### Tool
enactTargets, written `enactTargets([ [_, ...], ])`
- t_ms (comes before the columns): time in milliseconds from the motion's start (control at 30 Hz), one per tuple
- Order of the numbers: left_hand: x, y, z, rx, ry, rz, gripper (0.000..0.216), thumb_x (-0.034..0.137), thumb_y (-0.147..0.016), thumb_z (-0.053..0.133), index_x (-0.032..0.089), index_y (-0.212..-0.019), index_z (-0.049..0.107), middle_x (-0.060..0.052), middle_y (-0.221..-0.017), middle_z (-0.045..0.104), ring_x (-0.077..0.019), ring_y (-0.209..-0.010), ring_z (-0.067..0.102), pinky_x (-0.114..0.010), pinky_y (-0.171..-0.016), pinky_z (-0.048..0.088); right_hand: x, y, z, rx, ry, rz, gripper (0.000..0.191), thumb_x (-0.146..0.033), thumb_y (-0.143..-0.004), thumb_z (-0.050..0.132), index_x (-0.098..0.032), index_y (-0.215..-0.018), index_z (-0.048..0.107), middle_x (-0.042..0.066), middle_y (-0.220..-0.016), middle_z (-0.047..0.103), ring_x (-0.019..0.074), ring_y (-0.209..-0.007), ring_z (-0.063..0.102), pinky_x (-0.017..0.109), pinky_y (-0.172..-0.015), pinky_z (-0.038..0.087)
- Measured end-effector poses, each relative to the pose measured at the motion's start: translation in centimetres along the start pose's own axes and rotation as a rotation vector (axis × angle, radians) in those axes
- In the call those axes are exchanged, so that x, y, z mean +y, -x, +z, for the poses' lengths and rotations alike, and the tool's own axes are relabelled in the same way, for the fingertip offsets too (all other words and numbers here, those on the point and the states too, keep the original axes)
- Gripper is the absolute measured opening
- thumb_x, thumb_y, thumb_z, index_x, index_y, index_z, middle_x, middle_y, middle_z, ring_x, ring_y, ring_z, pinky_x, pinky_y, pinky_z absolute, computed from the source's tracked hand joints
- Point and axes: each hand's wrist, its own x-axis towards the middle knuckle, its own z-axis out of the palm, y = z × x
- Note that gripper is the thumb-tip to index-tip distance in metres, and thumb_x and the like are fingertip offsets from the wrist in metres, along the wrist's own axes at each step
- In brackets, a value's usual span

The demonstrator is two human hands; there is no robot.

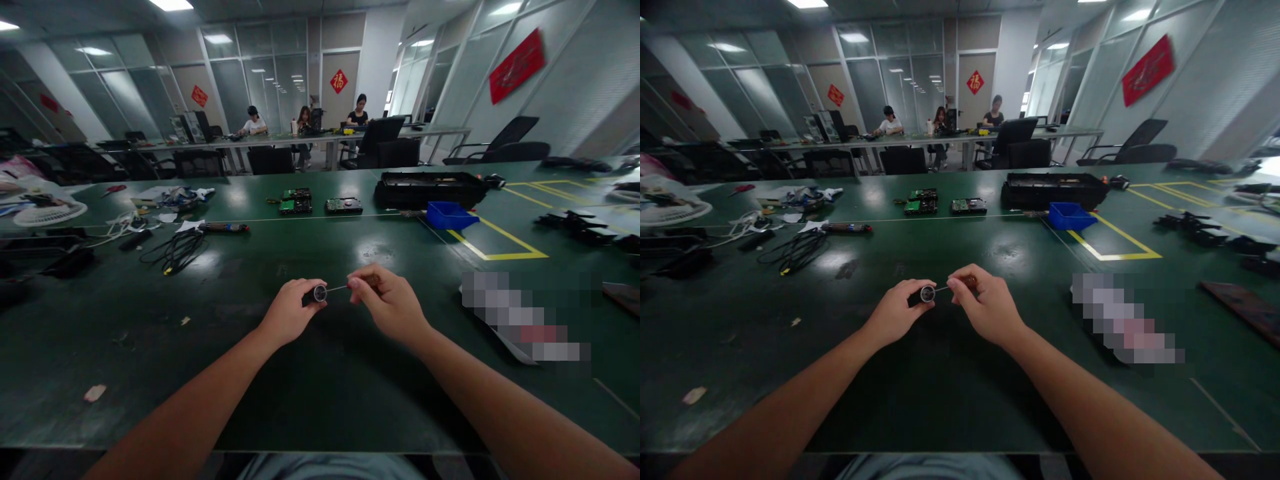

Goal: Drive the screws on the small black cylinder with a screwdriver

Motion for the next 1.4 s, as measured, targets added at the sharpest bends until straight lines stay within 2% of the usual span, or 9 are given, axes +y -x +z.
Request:
enactTargets([
  [133, -0.3, 0.0, -0.2, 0.028, 0.009, -0.023, 0.035, 0.022, -0.086, 0.068, 0.026, -0.121, 0.065, -0.003, -0.116, 0.068, -0.0239, -0.110, 0.060, -0.040, -0.100, 0.045, 0.0, 0.2, -0.1, -0.092, 0.018, -0.079, 0.014, -0.030, -0.094, 0.053, -0.023, -0.098, 0.065, 0.001, -0.079, 0.068, 0.0167, -0.070, 0.064, 0.030, -0.066, 0.048],
  [233, -0.4, 0.0, -0.1, 0.024, -0.002, -0.011, 0.036, 0.023, -0.086, 0.069, 0.027, -0.121, 0.065, -0.003, -0.116, 0.068, -0.0239, -0.111, 0.059, -0.040, -0.100, 0.044, 0.1, 0.3, -0.1, -0.121, -0.003, -0.076, 0.018, -0.032, -0.097, 0.049, -0.022, -0.094, 0.064, 0.000, -0.075, 0.065, 0.0158, -0.066, 0.061, 0.029, -0.063, 0.045],
  [333, -0.3, 0.1, 0.0, -0.002, -0.022, 0.015, 0.035, 0.023, -0.085, 0.070, 0.028, -0.119, 0.066, -0.002, -0.111, 0.069, -0.0238, -0.107, 0.060, -0.041, -0.099, 0.044, 0.2, 0.3, 0.2, -0.076, -0.042, -0.035, 0.028, -0.037, -0.101, 0.041, -0.022, -0.090, 0.062, -0.002, -0.065, 0.058, 0.0141, -0.059, 0.056, 0.028, -0.058, 0.042],
  [400, -0.1, 0.1, 0.1, -0.007, -0.018, 0.019, 0.034, 0.022, -0.085, 0.070, 0.028, -0.118, 0.066, -0.002, -0.109, 0.069, -0.0236, -0.106, 0.060, -0.041, -0.099, 0.043, 0.3, 0.4, 0.4, -0.007, -0.087, 0.003, 0.025, -0.038, -0.101, 0.043, -0.022, -0.094, 0.061, -0.002, -0.066, 0.057, 0.0142, -0.060, 0.056, 0.028, -0.059, 0.044],
  [533, 0.3, 0.1, 0.0, 0.005, -0.007, 0.002, 0.035, 0.023, -0.085, 0.070, 0.028, -0.119, 0.065, -0.001, -0.109, 0.069, -0.0234, -0.106, 0.059, -0.040, -0.098, 0.043, 0.4, 0.1, 0.6, 0.083, -0.258, 0.070, 0.019, -0.038, -0.096, 0.053, -0.021, -0.094, 0.060, 0.001, -0.073, 0.063, 0.0166, -0.069, 0.063, 0.031, -0.068, 0.050],
  [733, 0.4, 0.2, -0.3, -0.012, 0.021, 0.018, 0.035, 0.023, -0.086, 0.070, 0.028, -0.120, 0.065, -0.002, -0.108, 0.068, -0.0232, -0.105, 0.059, -0.039, -0.097, 0.043, 1.0, -0.8, 0.9, 0.150, -0.535, 0.186, 0.029, -0.047, -0.092, 0.057, -0.019, -0.091, 0.064, 0.002, -0.074, 0.064, 0.0166, -0.068, 0.062, 0.033, -0.068, 0.051],
  [900, 0.7, 0.2, -0.2, -0.052, 0.014, 0.050, 0.034, 0.022, -0.086, 0.070, 0.028, -0.119, 0.065, -0.001, -0.108, 0.069, -0.0232, -0.104, 0.060, -0.041, -0.098, 0.041, 1.8, -1.3, 1.2, 0.063, -0.866, 0.392, 0.033, -0.052, -0.084, 0.067, -0.019, -0.081, 0.063, -0.002, -0.059, 0.056, 0.0138, -0.056, 0.054, 0.031, -0.061, 0.049],
  [1100, 0.6, 0.3, -0.2, -0.022, 0.020, 0.042, 0.034, 0.026, -0.087, 0.069, 0.028, -0.121, 0.064, -0.001, -0.112, 0.069, -0.0233, -0.106, 0.059, -0.041, -0.098, 0.041, 2.1, -1.2, 1.3, 0.231, -0.704, 0.281, 0.031, -0.051, -0.086, 0.066, -0.021, -0.087, 0.064, -0.001, -0.071, 0.062, 0.0141, -0.063, 0.059, 0.030, -0.062, 0.048],
  [1400, 0.5, 0.3, -0.3, 0.002, 0.010, 0.044, 0.034, 0.025, -0.086, 0.071, 0.028, -0.119, 0.064, 0.001, -0.109, 0.069, -0.0217, -0.103, 0.059, -0.039, -0.095, 0.042, 2.0, -0.8, 1.1, 0.181, -0.450, 0.127, 0.028, -0.047, -0.096, 0.053, -0.021, -0.095, 0.061, 0.001, -0.075, 0.063, 0.0160, -0.067, 0.062, 0.033, -0.066, 0.050],
])
